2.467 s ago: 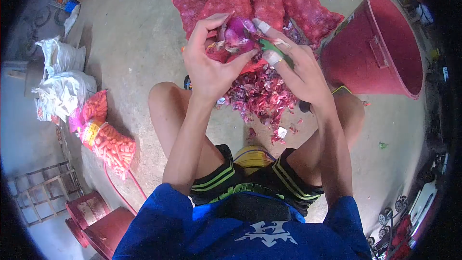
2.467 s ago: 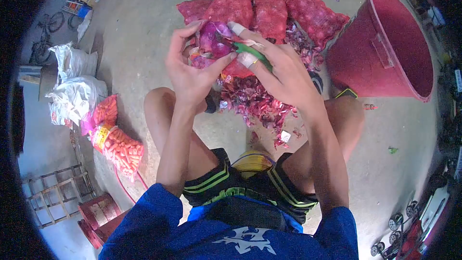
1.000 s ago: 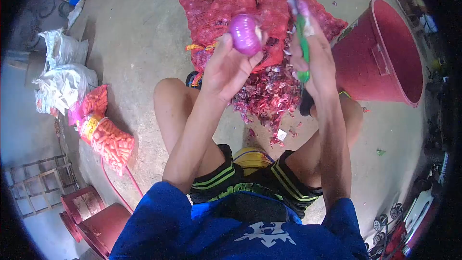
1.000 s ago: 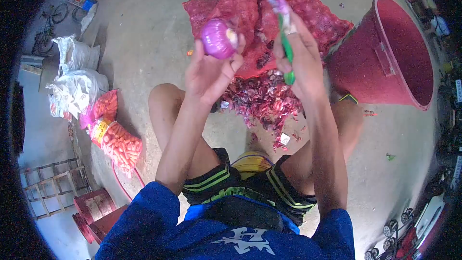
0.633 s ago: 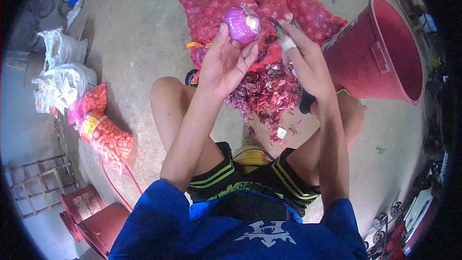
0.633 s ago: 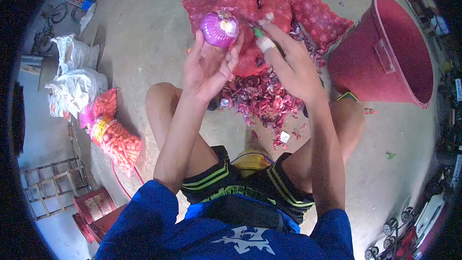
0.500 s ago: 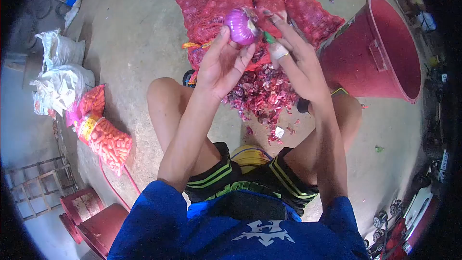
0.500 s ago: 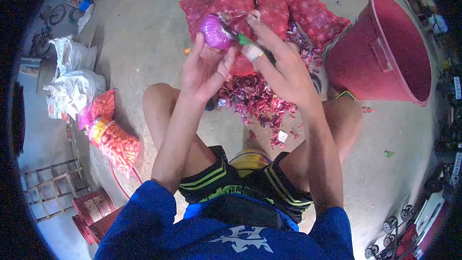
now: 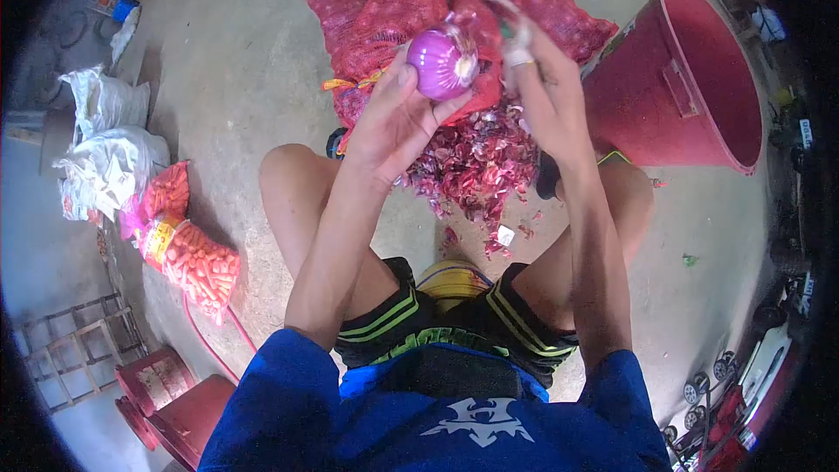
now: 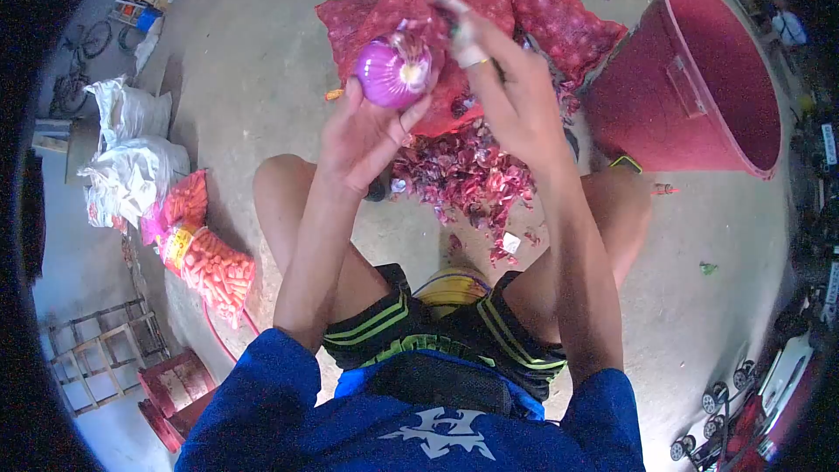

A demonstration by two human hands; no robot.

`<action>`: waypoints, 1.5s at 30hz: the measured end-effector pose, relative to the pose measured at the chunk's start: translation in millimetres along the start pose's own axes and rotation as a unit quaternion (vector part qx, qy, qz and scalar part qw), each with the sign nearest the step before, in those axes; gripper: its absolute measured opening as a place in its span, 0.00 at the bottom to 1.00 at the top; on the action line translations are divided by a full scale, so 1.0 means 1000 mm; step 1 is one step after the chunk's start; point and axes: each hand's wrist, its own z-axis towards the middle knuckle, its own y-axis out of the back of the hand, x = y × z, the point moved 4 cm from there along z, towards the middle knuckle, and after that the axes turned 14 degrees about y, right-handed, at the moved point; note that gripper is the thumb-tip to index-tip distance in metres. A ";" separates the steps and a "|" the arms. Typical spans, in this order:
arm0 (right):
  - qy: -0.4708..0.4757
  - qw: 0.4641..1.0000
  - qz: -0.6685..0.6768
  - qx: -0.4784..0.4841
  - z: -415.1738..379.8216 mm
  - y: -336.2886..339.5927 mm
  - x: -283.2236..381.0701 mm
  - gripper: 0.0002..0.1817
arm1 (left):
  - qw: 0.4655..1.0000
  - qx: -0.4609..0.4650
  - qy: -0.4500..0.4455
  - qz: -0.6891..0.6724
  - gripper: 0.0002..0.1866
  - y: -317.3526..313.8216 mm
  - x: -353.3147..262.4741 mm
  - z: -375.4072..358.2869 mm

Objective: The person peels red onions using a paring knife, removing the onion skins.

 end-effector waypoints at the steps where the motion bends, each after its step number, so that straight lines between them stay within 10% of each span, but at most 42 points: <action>1: -0.049 0.998 -0.033 -0.015 0.000 0.004 -0.004 0.22 | 1.000 -0.002 -0.002 0.000 0.32 -0.002 -0.003 0.000; 2: -0.099 0.993 -0.065 -0.027 -0.002 0.009 -0.009 0.22 | 0.999 -0.004 -0.039 0.034 0.34 -0.008 -0.009 0.000; 4: -0.166 0.917 -0.255 0.259 -0.041 0.011 -0.078 0.24 | 0.994 -0.007 -0.079 0.071 0.36 -0.012 -0.016 -0.001; 8: -0.224 0.898 -0.203 0.320 -0.045 0.019 -0.050 0.24 | 0.921 -0.141 -0.204 0.302 0.43 -0.017 -0.034 -0.009; 13: -0.022 0.989 -0.110 0.093 -0.020 0.014 -0.002 0.22 | 0.834 -0.202 -0.258 0.445 0.39 -0.013 -0.039 -0.016; 28: 0.136 0.982 -0.033 0.124 -0.008 -0.016 0.023 0.33 | 0.796 -0.191 -0.288 0.497 0.44 -0.018 -0.034 -0.013; 34: -0.039 0.999 0.030 0.019 -0.004 -0.001 0.007 0.28 | 0.782 -0.153 -0.283 0.534 0.49 -0.026 -0.032 -0.012; 42: -0.039 0.988 0.072 -0.129 0.000 0.016 -0.002 0.25 | 0.798 -0.116 -0.298 0.512 0.49 -0.032 -0.032 -0.017; 45: -0.099 0.986 -0.137 0.003 -0.027 0.023 -0.056 0.25 | 0.785 -0.142 -0.315 0.514 0.48 -0.032 -0.036 -0.021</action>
